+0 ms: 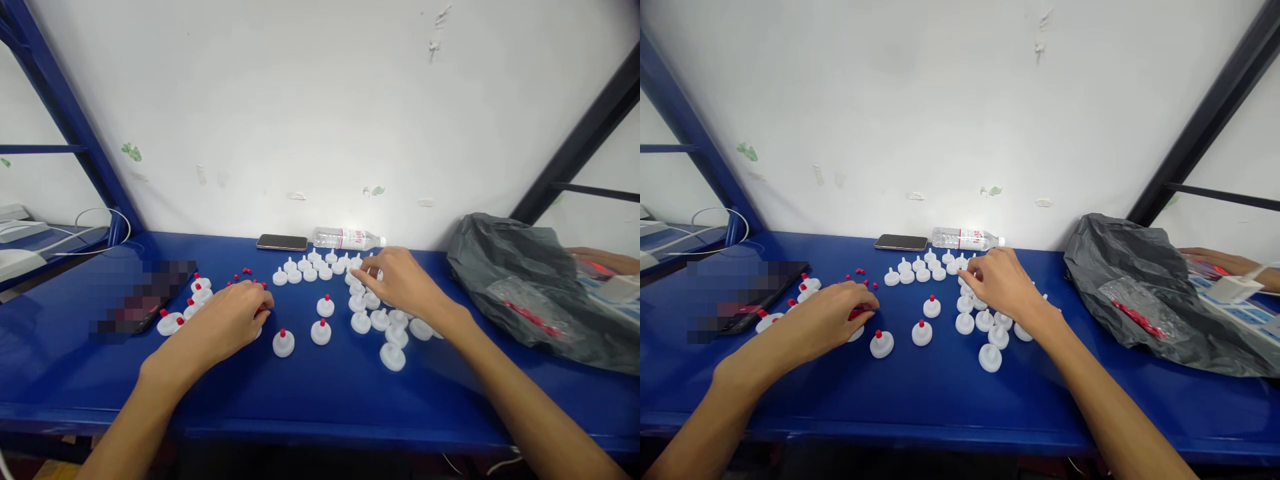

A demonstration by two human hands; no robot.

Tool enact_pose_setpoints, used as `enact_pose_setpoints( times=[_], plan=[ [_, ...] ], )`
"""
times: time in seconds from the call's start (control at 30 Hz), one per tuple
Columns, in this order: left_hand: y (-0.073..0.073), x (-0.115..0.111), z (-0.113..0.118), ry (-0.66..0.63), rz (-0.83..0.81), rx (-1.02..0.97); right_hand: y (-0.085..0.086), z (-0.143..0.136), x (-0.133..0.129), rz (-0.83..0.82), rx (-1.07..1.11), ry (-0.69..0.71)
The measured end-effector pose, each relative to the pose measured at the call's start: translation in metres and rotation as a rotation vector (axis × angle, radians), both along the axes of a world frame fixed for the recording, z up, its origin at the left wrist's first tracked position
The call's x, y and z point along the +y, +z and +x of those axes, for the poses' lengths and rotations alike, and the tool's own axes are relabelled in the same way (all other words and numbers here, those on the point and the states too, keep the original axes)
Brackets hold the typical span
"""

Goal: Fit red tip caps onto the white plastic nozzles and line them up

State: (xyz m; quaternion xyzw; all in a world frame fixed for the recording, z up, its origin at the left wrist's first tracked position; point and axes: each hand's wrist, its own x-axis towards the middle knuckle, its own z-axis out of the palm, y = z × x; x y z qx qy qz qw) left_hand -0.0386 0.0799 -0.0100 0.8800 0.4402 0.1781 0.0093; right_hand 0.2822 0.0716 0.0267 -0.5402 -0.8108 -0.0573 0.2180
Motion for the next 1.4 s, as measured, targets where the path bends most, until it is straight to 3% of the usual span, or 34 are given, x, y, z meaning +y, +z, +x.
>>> enact_pose_setpoints(
  times=[0.17, 0.63, 0.83, 1.03, 1.27, 1.4],
  plan=[
    [0.002, 0.000, 0.003, 0.007, -0.025, 0.017, -0.002, 0.002, -0.001, -0.224, 0.013, 0.132],
    [0.012, -0.005, 0.010, 0.042, -0.160, 0.170, -0.017, -0.005, 0.006, -0.151, -0.055, 0.180],
    [0.015, -0.010, 0.013, -0.001, -0.087, 0.027, -0.024, -0.002, 0.006, -0.072, 0.032, 0.212],
    [0.016, -0.011, 0.017, -0.094, 0.065, -0.148, -0.021, -0.010, 0.000, -0.147, 0.201, 0.213],
    [0.014, -0.013, 0.022, -0.164, 0.213, -0.246, -0.021, -0.026, -0.009, 0.056, 0.151, 0.294],
    [0.019, -0.019, 0.028, -0.135, 0.147, -0.419, -0.022, -0.036, -0.014, 0.177, 0.070, 0.341]
  ],
)
